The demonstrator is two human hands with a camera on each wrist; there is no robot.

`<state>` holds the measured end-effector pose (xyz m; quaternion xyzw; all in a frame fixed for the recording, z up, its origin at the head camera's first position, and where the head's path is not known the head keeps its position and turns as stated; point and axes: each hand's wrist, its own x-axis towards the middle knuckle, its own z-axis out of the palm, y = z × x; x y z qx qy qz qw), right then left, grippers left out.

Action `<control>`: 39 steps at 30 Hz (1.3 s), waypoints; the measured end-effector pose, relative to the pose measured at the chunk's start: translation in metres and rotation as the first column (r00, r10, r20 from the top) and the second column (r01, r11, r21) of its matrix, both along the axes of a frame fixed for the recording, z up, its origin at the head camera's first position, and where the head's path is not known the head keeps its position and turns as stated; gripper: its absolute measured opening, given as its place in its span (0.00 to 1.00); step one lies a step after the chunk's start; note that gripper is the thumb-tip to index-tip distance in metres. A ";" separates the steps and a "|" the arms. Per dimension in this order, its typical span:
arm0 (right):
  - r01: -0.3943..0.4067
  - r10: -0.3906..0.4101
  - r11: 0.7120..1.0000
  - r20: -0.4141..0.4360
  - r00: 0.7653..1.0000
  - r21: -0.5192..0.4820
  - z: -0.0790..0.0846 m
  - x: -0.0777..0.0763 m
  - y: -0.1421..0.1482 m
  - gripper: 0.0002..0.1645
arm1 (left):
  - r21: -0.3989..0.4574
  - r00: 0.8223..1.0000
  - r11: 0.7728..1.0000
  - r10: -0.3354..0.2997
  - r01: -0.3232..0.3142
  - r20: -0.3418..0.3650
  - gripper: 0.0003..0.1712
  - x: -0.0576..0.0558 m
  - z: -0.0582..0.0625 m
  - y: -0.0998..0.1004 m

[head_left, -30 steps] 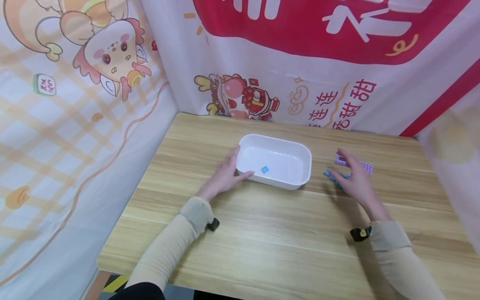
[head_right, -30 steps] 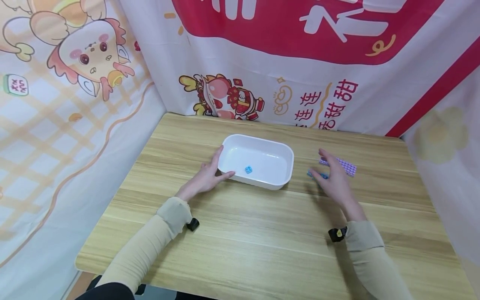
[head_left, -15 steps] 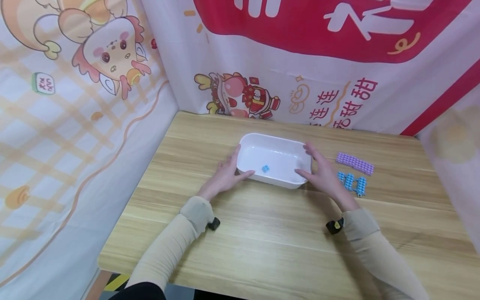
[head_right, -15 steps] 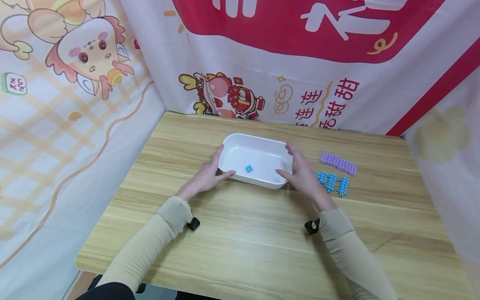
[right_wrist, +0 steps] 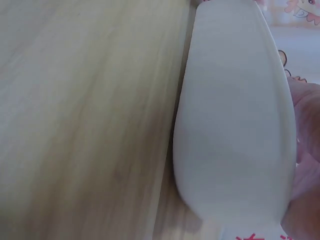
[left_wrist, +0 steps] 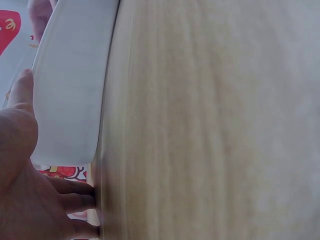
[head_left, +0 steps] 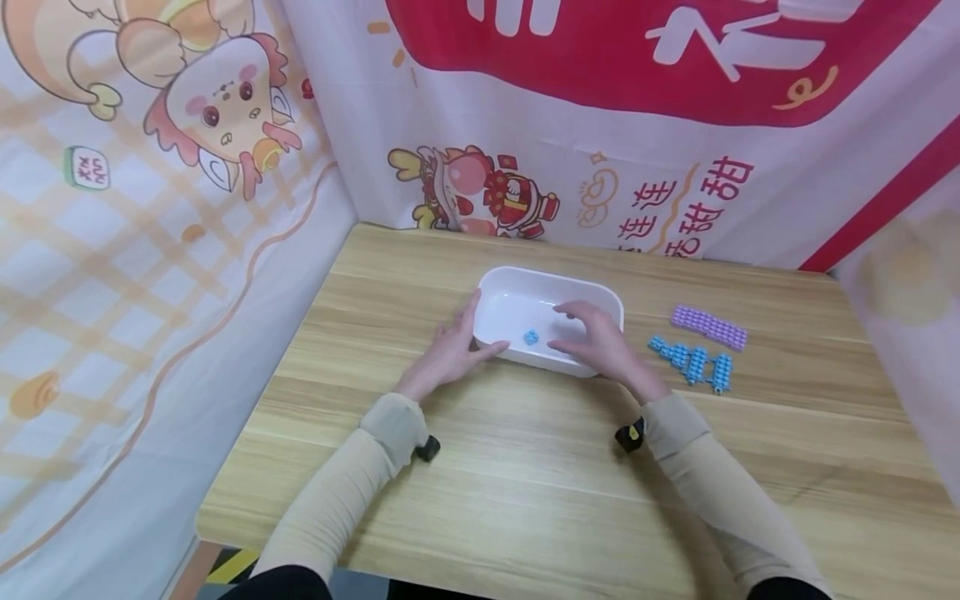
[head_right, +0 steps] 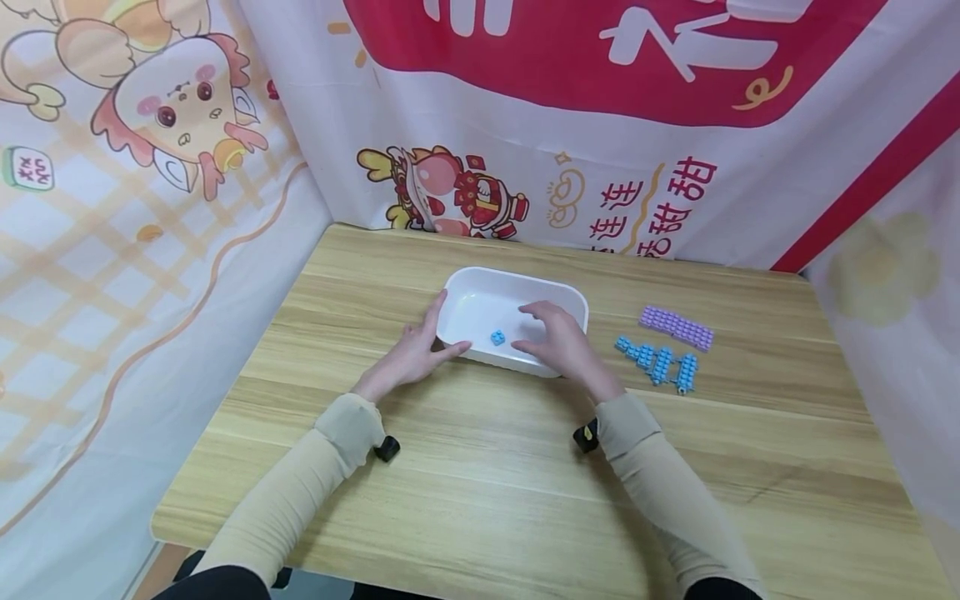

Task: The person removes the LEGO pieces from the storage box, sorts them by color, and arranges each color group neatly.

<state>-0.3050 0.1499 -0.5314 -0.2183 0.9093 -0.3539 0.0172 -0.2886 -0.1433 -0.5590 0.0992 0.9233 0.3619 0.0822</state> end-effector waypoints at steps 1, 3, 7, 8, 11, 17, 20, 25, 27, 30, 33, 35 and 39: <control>-0.013 0.013 1.000 0.011 1.000 0.013 0.000 -0.002 -0.003 0.37 | -0.001 1.000 1.000 0.000 0.000 0.002 0.68 0.000 0.000 0.000; -0.038 0.037 0.999 0.037 0.999 0.036 -0.002 -0.005 -0.009 0.34 | -0.002 1.000 1.000 -0.002 0.002 0.005 0.68 0.000 0.000 0.000; -0.069 0.063 0.995 0.086 0.994 0.074 -0.002 -0.011 -0.019 0.31 | 0.001 1.000 1.000 -0.001 0.001 0.004 0.68 0.000 0.000 0.000; -0.075 0.067 0.994 0.095 0.993 0.077 -0.003 -0.012 -0.021 0.30 | 0.004 1.000 1.000 0.001 -0.001 0.005 0.68 0.000 0.000 0.001; -0.089 0.078 0.992 0.115 0.990 0.092 -0.003 -0.016 -0.027 0.26 | 0.011 1.000 1.000 0.009 -0.009 0.007 0.68 0.000 0.000 0.000; -0.107 0.092 0.988 0.127 0.988 0.112 -0.009 -0.024 -0.034 0.19 | -0.008 1.000 1.000 0.003 -0.003 -0.001 0.68 -0.001 -0.002 0.001; -0.110 0.098 0.989 0.120 0.988 0.098 -0.012 -0.026 -0.035 0.16 | -0.008 1.000 1.000 0.001 -0.001 0.003 0.69 0.000 -0.001 0.001; -0.111 0.101 0.991 0.121 0.987 0.076 -0.013 -0.027 -0.036 0.12 | 0.005 1.000 1.000 0.006 -0.006 0.003 0.68 0.001 0.001 0.000; -0.114 0.104 0.991 0.120 0.987 0.077 -0.013 -0.028 -0.036 0.12 | 0.006 1.000 1.000 0.008 -0.008 0.001 0.68 0.000 0.001 -0.001; -0.111 0.101 0.991 0.123 0.987 0.073 -0.014 -0.029 -0.036 0.11 | -0.002 1.000 1.000 0.008 -0.008 0.002 0.68 0.000 -0.001 -0.001; -0.110 0.103 0.993 0.116 0.988 0.051 -0.019 -0.031 -0.032 0.11 | -0.006 1.000 1.000 0.005 -0.005 0.004 0.68 0.000 -0.002 -0.001; -0.098 0.093 0.994 0.113 0.989 0.044 -0.020 -0.031 -0.031 0.12 | -0.001 1.000 1.000 0.006 -0.006 0.006 0.68 0.000 -0.002 -0.001; -0.042 0.036 0.998 0.123 0.992 0.045 -0.013 -0.024 -0.031 0.14 | 0.009 1.000 1.000 0.004 -0.004 0.002 0.68 0.001 -0.002 -0.001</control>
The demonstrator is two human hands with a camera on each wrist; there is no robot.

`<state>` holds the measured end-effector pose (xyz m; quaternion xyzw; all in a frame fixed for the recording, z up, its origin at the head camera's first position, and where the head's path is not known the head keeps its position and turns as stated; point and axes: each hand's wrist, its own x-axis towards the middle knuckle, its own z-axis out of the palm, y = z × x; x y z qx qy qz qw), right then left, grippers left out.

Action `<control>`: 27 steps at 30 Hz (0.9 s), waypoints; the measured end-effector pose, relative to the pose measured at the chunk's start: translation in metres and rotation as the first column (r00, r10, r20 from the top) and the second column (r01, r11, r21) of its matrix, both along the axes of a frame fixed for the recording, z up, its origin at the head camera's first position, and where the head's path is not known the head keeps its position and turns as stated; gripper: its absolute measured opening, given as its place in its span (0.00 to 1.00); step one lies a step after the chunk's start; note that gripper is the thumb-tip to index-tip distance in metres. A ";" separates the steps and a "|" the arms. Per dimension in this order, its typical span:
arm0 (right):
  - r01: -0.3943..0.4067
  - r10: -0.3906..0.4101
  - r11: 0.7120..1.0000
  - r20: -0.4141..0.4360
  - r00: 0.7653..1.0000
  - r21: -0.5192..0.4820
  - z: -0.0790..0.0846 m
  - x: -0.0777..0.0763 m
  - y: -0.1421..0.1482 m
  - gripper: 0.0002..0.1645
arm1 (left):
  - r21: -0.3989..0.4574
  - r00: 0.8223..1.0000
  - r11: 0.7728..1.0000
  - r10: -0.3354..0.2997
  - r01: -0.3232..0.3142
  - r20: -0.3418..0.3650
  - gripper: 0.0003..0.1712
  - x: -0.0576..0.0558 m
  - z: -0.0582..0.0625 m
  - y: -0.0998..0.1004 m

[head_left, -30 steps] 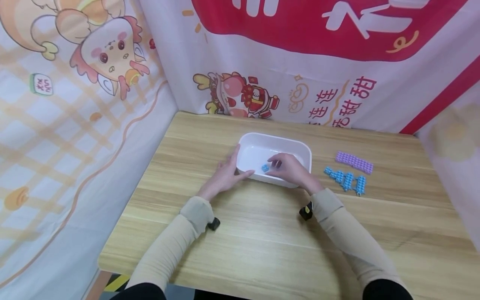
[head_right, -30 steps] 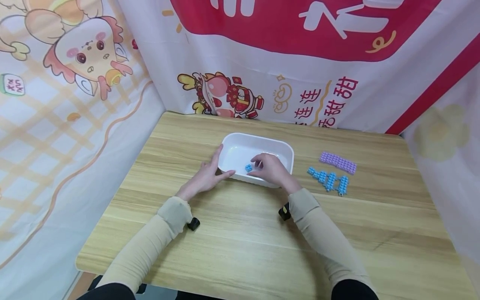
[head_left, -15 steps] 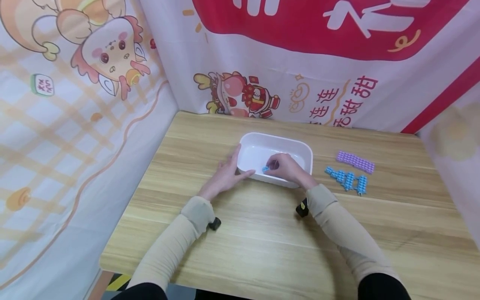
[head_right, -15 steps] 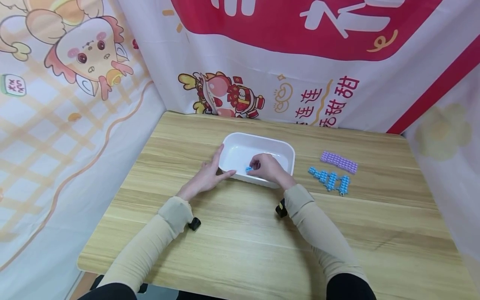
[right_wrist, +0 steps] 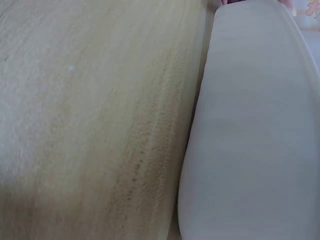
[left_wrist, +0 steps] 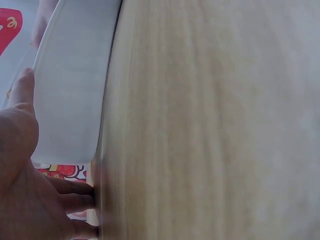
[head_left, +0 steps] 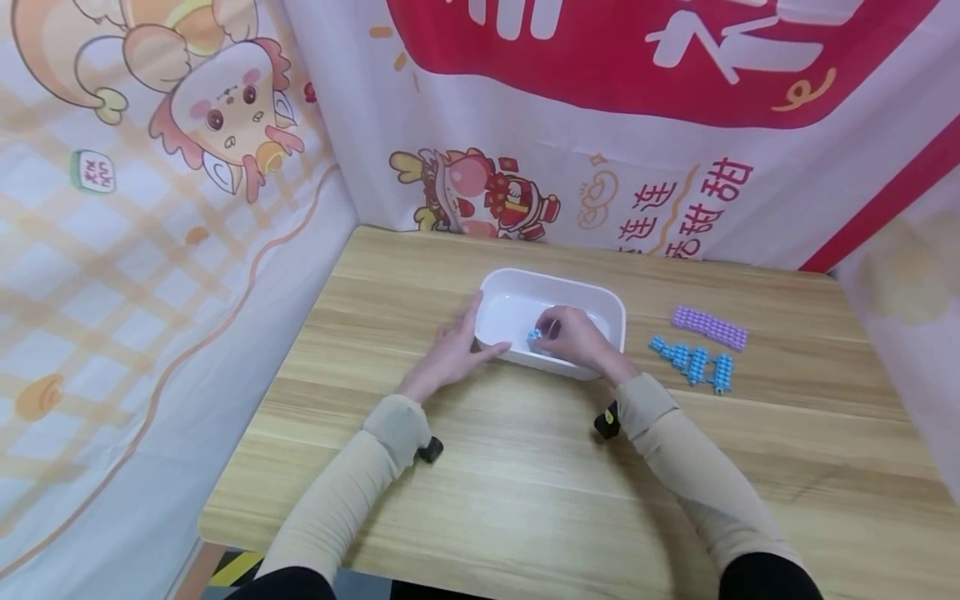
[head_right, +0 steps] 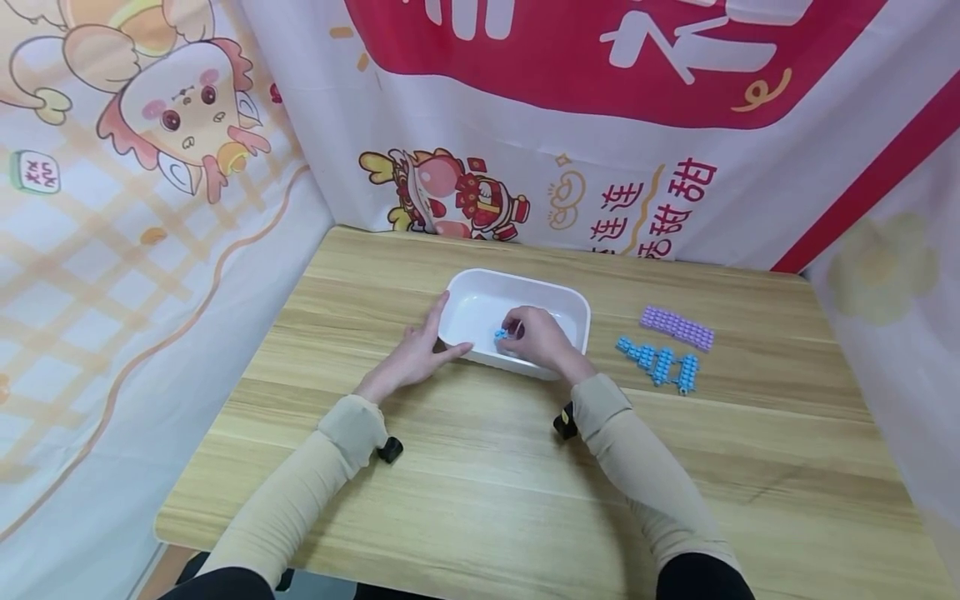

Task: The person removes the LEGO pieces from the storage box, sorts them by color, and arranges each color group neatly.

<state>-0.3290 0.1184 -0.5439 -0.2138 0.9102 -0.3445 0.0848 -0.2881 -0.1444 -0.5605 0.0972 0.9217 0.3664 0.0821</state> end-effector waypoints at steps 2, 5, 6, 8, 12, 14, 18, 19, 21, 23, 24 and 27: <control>0.014 -0.014 1.000 -0.004 1.000 -0.016 0.003 0.004 0.001 0.15 | -0.002 1.000 1.000 -0.003 0.003 -0.004 0.68 0.000 -0.002 0.000; 0.040 -0.041 0.998 -0.015 0.999 -0.055 0.006 0.009 0.007 0.15 | -0.009 1.000 1.000 -0.005 0.005 -0.007 0.68 0.000 -0.004 -0.001; 0.049 -0.051 0.997 -0.027 0.998 -0.067 0.007 0.010 0.010 0.16 | -0.010 1.000 1.000 -0.006 0.006 -0.008 0.68 0.000 -0.004 -0.001; 0.066 -0.071 0.993 -0.055 0.996 -0.095 0.010 0.013 0.016 0.16 | -0.006 1.000 1.000 -0.007 0.007 -0.008 0.68 0.000 -0.002 -0.001; 0.093 -0.119 0.980 -0.142 0.983 -0.174 0.012 0.013 0.031 0.14 | 0.002 1.000 1.000 -0.007 0.007 -0.018 0.68 0.000 0.001 -0.001; 0.104 -0.145 0.968 -0.170 0.975 -0.227 0.012 0.014 0.039 0.14 | 0.003 1.000 1.000 -0.005 0.005 -0.019 0.68 -0.001 0.000 -0.001; 0.166 -0.219 0.943 -0.163 0.962 -0.287 0.016 0.021 0.057 0.16 | -0.001 1.000 1.000 -0.006 0.006 -0.020 0.68 -0.002 -0.002 -0.002; 0.188 -0.240 0.937 -0.151 0.959 -0.294 0.017 0.023 0.062 0.16 | -0.002 1.000 1.000 -0.007 0.006 -0.019 0.69 -0.002 -0.002 -0.001; 0.235 -0.285 0.924 -0.132 0.949 -0.302 0.020 0.028 0.074 0.18 | -0.005 1.000 1.000 -0.008 0.008 -0.020 0.69 -0.002 -0.003 -0.001; 0.274 -0.325 0.911 -0.126 0.937 -0.309 0.022 0.033 0.087 0.19 | -0.004 1.000 1.000 -0.008 0.008 -0.021 0.68 -0.001 -0.002 -0.001; 0.291 -0.343 0.904 -0.125 0.931 -0.313 0.024 0.035 0.094 0.19 | -0.001 1.000 1.000 -0.008 0.008 -0.021 0.68 -0.001 -0.002 -0.001; 0.332 -0.393 0.888 -0.148 0.908 -0.317 0.026 0.042 0.115 0.20 | 0.003 1.000 1.000 -0.006 0.006 -0.021 0.68 0.000 0.000 -0.002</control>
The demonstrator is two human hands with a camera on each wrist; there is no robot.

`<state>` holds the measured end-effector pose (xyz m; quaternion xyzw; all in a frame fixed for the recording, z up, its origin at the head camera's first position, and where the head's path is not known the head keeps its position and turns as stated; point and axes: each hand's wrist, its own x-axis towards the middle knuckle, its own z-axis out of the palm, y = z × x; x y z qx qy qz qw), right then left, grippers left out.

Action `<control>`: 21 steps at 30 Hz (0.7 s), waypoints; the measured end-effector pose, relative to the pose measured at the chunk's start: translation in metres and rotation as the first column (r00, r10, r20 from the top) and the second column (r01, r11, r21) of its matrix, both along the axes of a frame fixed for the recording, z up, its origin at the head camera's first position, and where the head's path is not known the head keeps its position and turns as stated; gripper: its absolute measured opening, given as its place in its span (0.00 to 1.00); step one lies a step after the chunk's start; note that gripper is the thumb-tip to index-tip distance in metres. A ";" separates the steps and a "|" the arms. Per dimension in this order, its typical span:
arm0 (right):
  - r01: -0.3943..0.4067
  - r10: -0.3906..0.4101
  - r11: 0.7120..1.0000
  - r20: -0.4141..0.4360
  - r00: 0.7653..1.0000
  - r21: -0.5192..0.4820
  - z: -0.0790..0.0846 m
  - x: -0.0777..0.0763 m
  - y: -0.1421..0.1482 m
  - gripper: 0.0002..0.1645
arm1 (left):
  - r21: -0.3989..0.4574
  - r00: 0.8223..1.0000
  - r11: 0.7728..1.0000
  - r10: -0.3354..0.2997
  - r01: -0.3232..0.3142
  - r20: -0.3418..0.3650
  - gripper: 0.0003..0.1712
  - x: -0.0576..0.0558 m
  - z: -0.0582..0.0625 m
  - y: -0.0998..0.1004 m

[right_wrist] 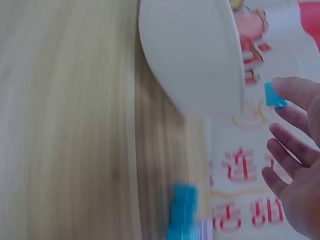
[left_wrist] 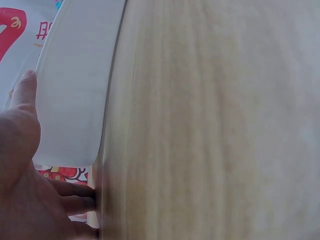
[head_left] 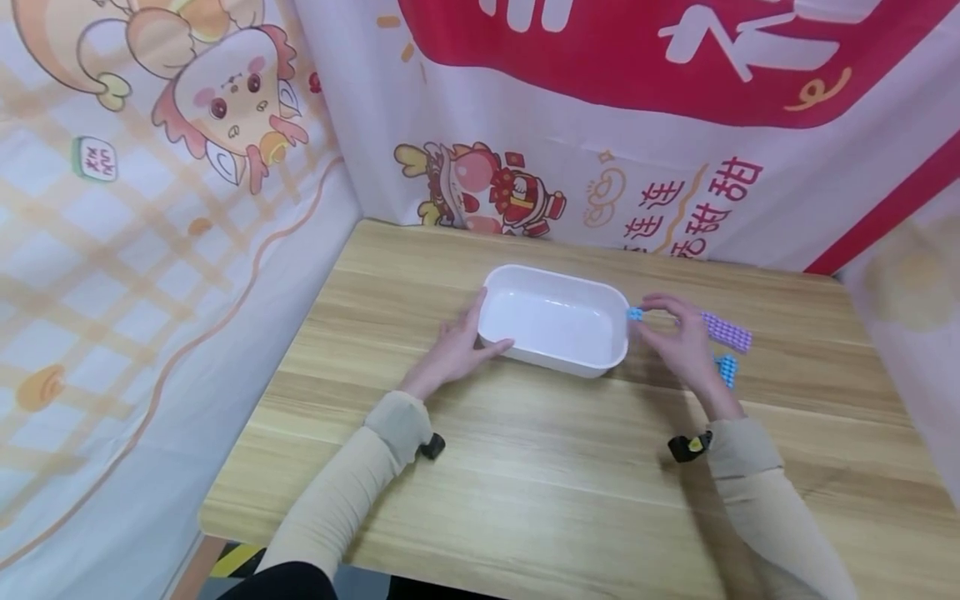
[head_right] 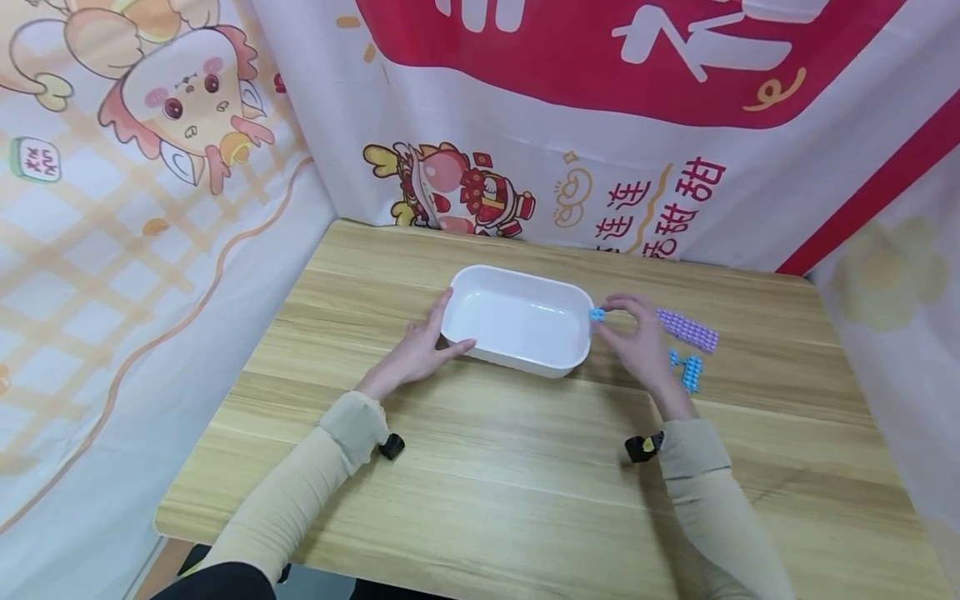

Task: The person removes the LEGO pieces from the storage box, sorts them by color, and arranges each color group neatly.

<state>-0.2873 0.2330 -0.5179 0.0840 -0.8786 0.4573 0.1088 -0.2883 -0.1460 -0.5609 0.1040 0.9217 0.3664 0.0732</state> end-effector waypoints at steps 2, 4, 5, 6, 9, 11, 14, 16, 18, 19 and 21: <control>0.043 -0.043 0.999 -0.027 0.999 0.015 -0.001 0.004 0.015 0.20 | 0.003 1.000 1.000 -0.001 0.001 0.000 0.68 0.000 0.001 0.000; 0.079 -0.078 0.997 -0.055 0.995 0.012 -0.006 0.007 0.032 0.19 | 0.002 1.000 1.000 -0.002 0.002 0.000 0.67 0.001 0.001 0.000; 0.098 -0.097 0.995 -0.068 0.993 0.012 -0.009 0.009 0.040 0.19 | 0.001 1.000 1.000 -0.003 0.003 0.000 0.67 0.001 0.001 0.000; 0.112 -0.111 0.994 -0.075 0.991 0.011 -0.012 0.010 0.050 0.18 | -0.002 1.000 1.000 -0.004 0.004 -0.003 0.68 0.001 0.001 0.000; 0.149 -0.149 0.989 -0.075 0.986 0.000 -0.023 0.015 0.079 0.18 | -0.007 1.000 1.000 -0.004 0.004 -0.003 0.68 0.001 0.000 0.000; 0.175 -0.174 0.984 -0.057 0.983 0.017 -0.030 0.019 0.099 0.20 | -0.011 1.000 1.000 -0.003 0.003 -0.004 0.68 0.000 0.000 0.001; 0.210 -0.210 0.976 -0.007 0.978 0.051 -0.038 0.029 0.125 0.24 | -0.009 1.000 1.000 0.001 -0.001 -0.004 0.68 0.000 -0.001 0.001; 0.230 -0.232 0.971 0.032 0.972 0.064 -0.043 0.036 0.137 0.25 | -0.009 1.000 1.000 0.003 -0.004 -0.006 0.68 0.000 -0.001 0.001; 0.248 -0.254 0.965 0.076 0.964 0.084 -0.047 0.042 0.148 0.26 | -0.010 1.000 1.000 0.004 -0.004 -0.007 0.68 0.000 -0.001 0.002; 0.255 -0.262 0.964 0.106 0.959 0.077 -0.048 0.045 0.153 0.27 | -0.010 1.000 1.000 0.004 -0.004 -0.006 0.68 0.000 -0.001 0.002; 0.266 -0.274 0.961 0.145 0.951 0.073 -0.052 0.049 0.161 0.27 | -0.011 1.000 1.000 0.002 -0.002 -0.007 0.68 -0.001 -0.001 0.001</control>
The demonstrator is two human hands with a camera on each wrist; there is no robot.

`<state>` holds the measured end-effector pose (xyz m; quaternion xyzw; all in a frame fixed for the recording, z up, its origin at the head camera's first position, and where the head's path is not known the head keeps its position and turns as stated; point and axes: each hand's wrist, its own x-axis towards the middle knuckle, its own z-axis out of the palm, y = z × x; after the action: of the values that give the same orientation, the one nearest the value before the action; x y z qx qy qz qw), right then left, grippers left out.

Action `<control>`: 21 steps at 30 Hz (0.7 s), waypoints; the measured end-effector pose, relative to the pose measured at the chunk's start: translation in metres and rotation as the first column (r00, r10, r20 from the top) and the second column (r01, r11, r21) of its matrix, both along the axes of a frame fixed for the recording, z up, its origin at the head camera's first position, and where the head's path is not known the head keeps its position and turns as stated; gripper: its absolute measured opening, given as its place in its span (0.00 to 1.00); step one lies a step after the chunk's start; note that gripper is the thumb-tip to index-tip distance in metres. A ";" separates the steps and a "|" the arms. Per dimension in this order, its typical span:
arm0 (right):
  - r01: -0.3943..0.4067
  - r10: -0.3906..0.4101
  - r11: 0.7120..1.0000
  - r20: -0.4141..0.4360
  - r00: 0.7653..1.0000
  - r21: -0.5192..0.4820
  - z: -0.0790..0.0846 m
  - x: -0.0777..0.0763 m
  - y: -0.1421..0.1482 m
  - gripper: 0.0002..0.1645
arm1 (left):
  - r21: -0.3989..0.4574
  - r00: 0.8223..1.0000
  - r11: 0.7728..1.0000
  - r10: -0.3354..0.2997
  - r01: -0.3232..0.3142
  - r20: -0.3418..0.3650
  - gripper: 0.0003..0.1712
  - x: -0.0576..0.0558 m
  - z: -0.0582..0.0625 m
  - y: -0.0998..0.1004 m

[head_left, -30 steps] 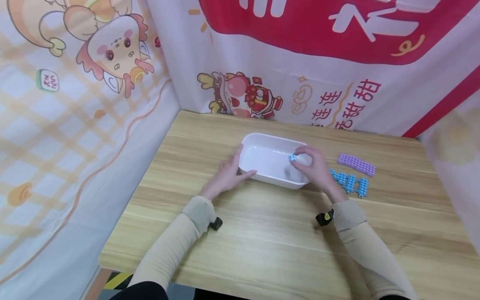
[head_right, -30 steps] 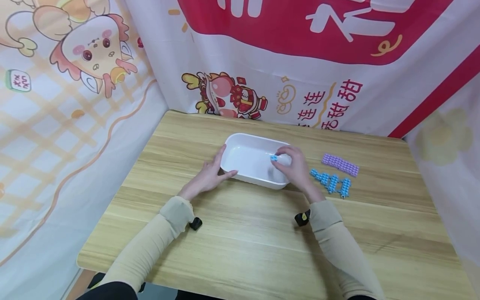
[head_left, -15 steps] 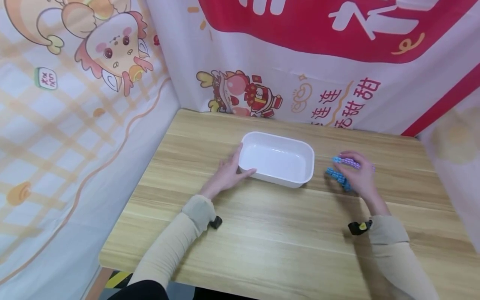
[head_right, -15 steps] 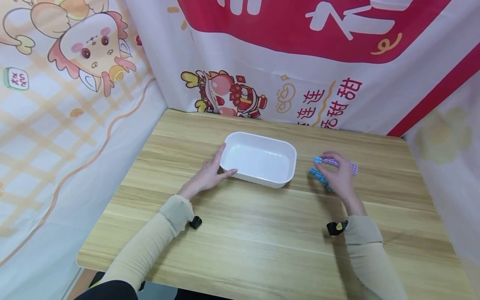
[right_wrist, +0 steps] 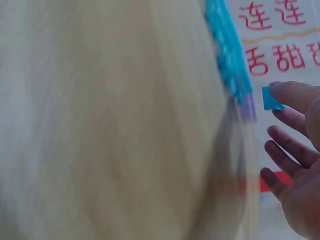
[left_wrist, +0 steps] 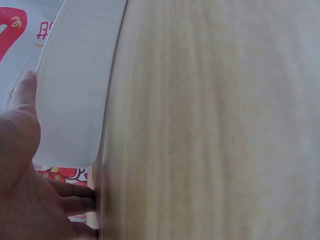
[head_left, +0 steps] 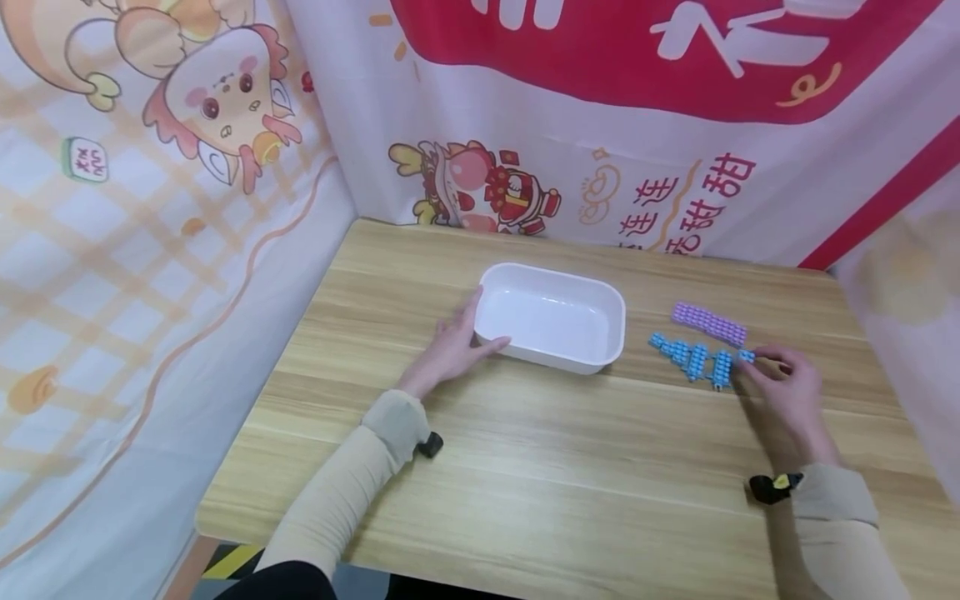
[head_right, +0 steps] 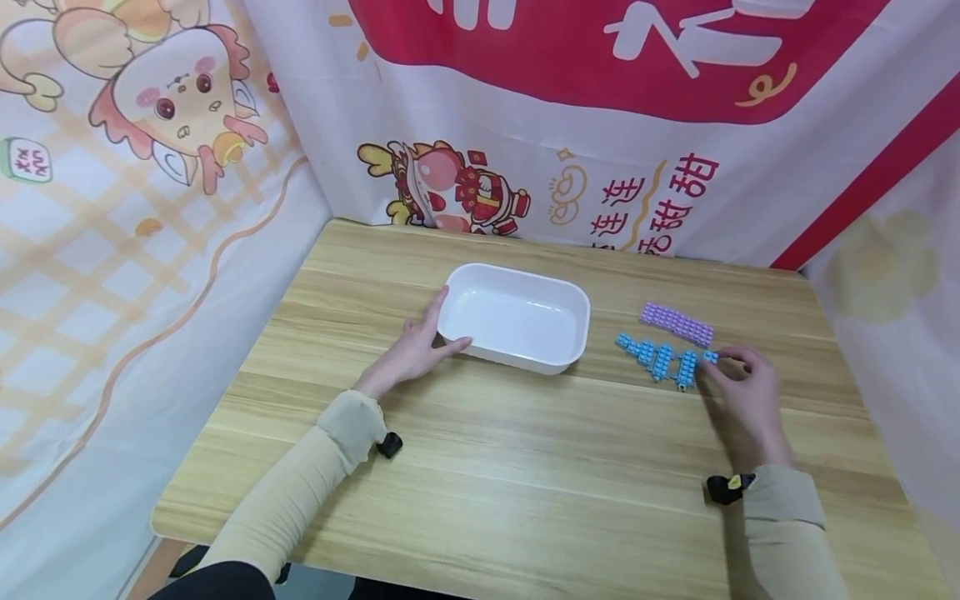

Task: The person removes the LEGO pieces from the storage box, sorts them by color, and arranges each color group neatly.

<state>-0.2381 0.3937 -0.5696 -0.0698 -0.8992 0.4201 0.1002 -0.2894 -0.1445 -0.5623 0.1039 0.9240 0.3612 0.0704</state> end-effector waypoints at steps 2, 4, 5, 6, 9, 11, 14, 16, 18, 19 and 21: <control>0.004 -0.003 1.000 0.032 0.999 -0.015 -0.004 0.003 0.008 0.27 | 0.011 1.000 1.000 0.000 0.000 0.006 0.68 0.000 0.001 0.000; 0.003 -0.002 1.000 0.044 0.999 -0.018 -0.007 0.004 0.015 0.27 | 0.019 1.000 1.000 0.001 -0.001 0.009 0.68 0.000 0.002 -0.001; -0.001 0.001 1.000 0.044 0.999 -0.007 -0.008 0.004 0.018 0.28 | 0.022 1.000 1.000 0.001 -0.001 0.006 0.68 0.000 0.002 -0.001; -0.004 0.004 1.000 0.043 0.999 -0.001 -0.009 0.004 0.020 0.28 | 0.024 1.000 1.000 0.003 -0.003 0.008 0.67 0.000 0.002 -0.002; -0.008 0.007 0.999 0.040 0.999 0.037 -0.011 0.005 0.026 0.29 | 0.019 1.000 1.000 0.005 -0.005 0.003 0.68 0.000 0.002 -0.002; -0.014 0.012 0.997 0.038 0.999 0.070 -0.013 0.006 0.026 0.28 | 0.014 1.000 1.000 0.006 -0.006 0.002 0.68 0.001 0.001 -0.001; -0.020 0.017 0.992 0.024 1.000 0.125 -0.016 0.008 0.023 0.26 | 0.011 1.000 1.000 0.008 -0.008 0.000 0.68 0.000 0.000 0.000; -0.026 0.024 0.989 0.013 1.000 0.147 -0.017 0.009 0.019 0.25 | 0.009 1.000 1.000 0.008 -0.008 0.001 0.68 0.000 -0.001 0.000; -0.031 0.031 0.988 0.005 1.000 0.150 -0.018 0.008 0.016 0.24 | 0.003 1.000 1.000 0.003 -0.003 -0.002 0.68 0.000 -0.002 0.001; -0.032 0.033 0.988 -0.004 0.999 0.150 -0.019 0.007 0.014 0.24 | 0.000 1.000 1.000 0.001 -0.001 -0.004 0.68 0.000 -0.001 0.001; -0.038 0.042 0.987 -0.025 0.999 0.158 -0.019 0.004 0.012 0.22 | 0.001 1.000 1.000 -0.002 0.002 -0.007 0.67 -0.001 -0.001 0.001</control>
<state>-0.2339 0.4060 -0.5888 -0.0377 -0.9294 0.3505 0.1095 -0.2902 -0.1430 -0.5629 0.1062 0.9240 0.3610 0.0674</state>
